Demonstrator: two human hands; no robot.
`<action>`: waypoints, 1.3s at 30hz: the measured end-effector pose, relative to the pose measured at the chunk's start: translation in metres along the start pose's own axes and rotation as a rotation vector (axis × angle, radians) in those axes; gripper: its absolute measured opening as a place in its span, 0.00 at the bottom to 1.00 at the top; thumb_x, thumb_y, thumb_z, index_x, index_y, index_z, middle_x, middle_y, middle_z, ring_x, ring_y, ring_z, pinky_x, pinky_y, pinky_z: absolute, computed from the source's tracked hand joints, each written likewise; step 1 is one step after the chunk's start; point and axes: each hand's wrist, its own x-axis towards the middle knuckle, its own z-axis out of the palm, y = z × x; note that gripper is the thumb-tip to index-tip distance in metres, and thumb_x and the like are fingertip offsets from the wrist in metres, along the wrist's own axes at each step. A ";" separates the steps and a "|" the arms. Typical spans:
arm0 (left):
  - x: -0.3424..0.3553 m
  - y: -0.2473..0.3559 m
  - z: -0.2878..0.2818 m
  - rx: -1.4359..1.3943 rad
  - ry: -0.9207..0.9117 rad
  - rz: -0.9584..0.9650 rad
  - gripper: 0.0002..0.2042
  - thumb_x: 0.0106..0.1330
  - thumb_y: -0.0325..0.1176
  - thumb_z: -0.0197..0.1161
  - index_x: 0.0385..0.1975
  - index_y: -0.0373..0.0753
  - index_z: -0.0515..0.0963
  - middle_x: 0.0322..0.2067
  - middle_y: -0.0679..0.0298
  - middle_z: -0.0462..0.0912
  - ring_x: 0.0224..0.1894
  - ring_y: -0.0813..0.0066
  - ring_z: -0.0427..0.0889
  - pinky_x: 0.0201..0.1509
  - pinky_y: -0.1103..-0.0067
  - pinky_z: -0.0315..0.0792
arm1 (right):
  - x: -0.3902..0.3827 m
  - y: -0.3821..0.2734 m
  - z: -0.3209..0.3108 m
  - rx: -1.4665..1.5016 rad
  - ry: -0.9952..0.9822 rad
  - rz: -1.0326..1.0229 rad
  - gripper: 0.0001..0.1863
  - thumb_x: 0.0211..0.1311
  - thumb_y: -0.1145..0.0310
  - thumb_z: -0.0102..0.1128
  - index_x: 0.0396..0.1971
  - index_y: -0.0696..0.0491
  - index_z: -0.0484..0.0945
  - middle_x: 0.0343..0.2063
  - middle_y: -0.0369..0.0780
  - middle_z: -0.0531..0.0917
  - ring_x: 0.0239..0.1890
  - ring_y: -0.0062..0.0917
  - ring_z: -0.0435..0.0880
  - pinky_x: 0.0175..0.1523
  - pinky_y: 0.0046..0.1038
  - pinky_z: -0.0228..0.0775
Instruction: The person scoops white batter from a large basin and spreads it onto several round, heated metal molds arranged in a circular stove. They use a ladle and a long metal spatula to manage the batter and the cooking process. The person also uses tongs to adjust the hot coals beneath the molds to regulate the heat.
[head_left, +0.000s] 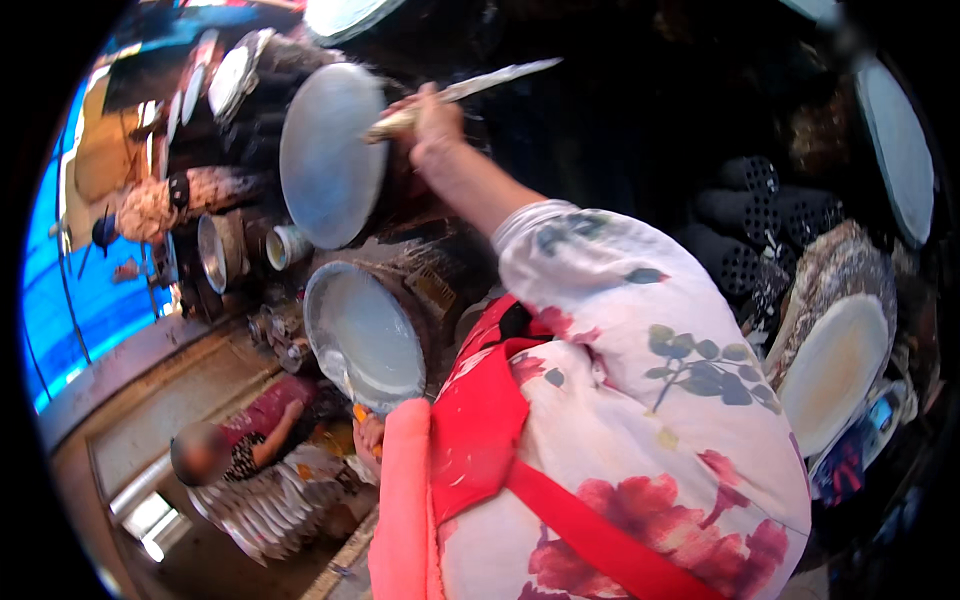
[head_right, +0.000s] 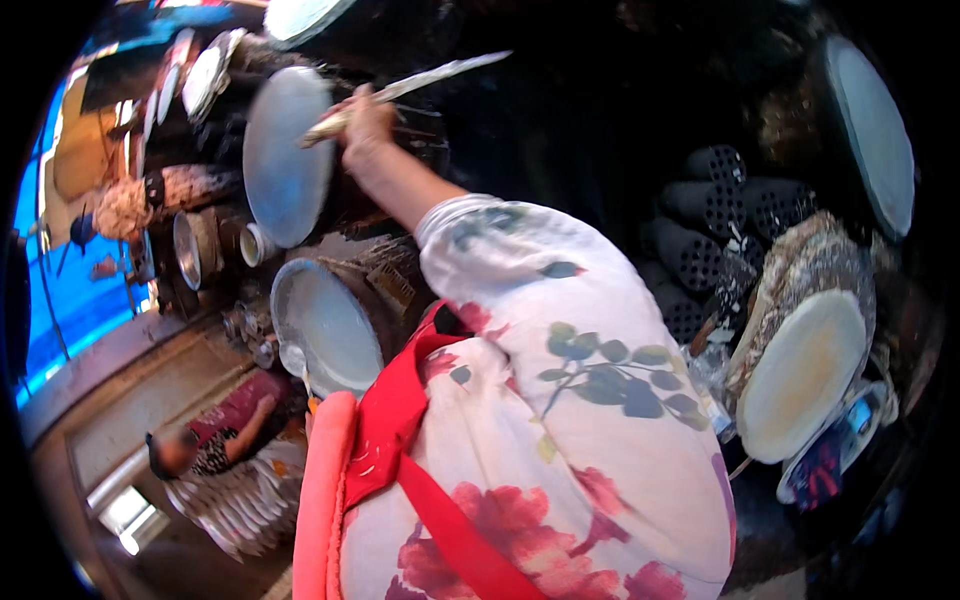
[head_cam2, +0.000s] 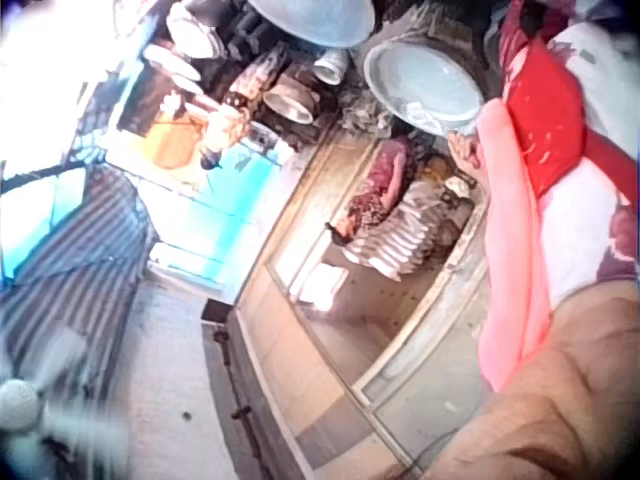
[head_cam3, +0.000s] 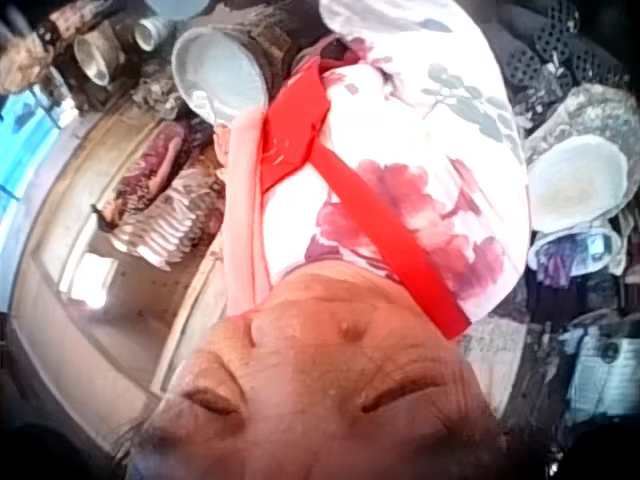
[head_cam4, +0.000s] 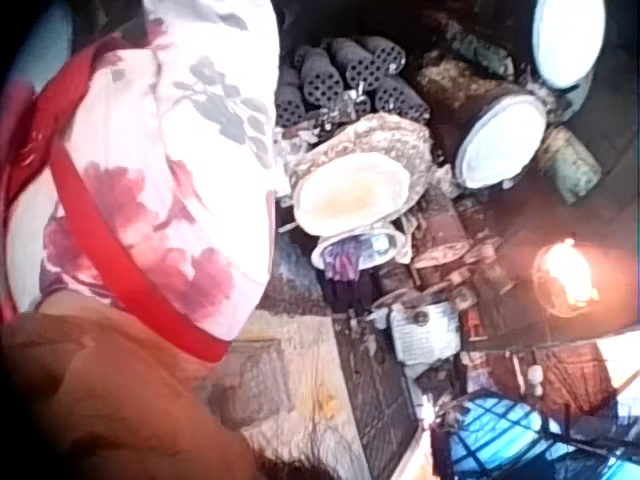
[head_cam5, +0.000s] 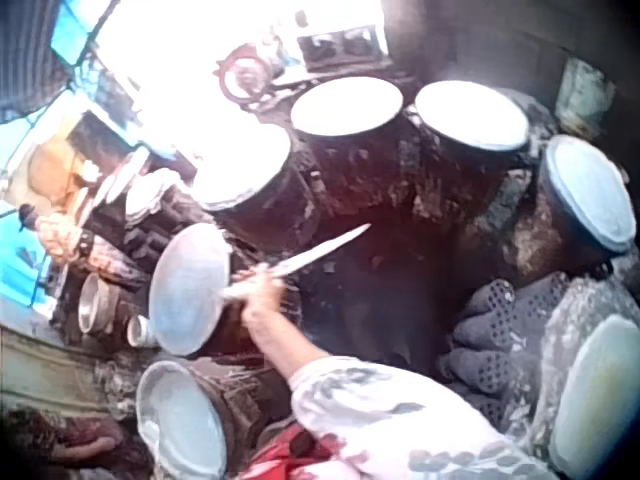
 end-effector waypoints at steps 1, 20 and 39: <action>-0.001 -0.001 -0.005 -0.019 -0.006 0.016 0.13 0.70 0.31 0.43 0.46 0.25 0.64 0.18 0.71 0.61 0.16 0.87 0.62 0.21 0.87 0.62 | -0.006 -0.005 -0.009 -0.072 0.037 -0.084 0.12 0.68 0.64 0.44 0.31 0.57 0.67 0.22 0.43 0.77 0.26 0.31 0.81 0.35 0.36 0.77; -0.002 -0.066 -0.036 -0.185 0.059 0.148 0.14 0.69 0.32 0.50 0.52 0.37 0.67 0.25 0.67 0.65 0.21 0.83 0.65 0.25 0.86 0.63 | -0.117 -0.092 -0.149 -2.178 -0.798 -0.453 0.09 0.62 0.64 0.54 0.26 0.53 0.73 0.17 0.47 0.74 0.22 0.43 0.77 0.25 0.35 0.66; 0.183 0.026 -0.165 1.896 0.559 0.036 0.19 0.64 0.43 0.55 0.48 0.38 0.64 0.35 0.45 0.79 0.40 0.48 0.78 0.43 0.60 0.72 | -0.141 -0.083 -0.123 -2.687 -0.992 -0.257 0.12 0.60 0.62 0.55 0.23 0.53 0.73 0.19 0.46 0.77 0.23 0.42 0.78 0.28 0.38 0.68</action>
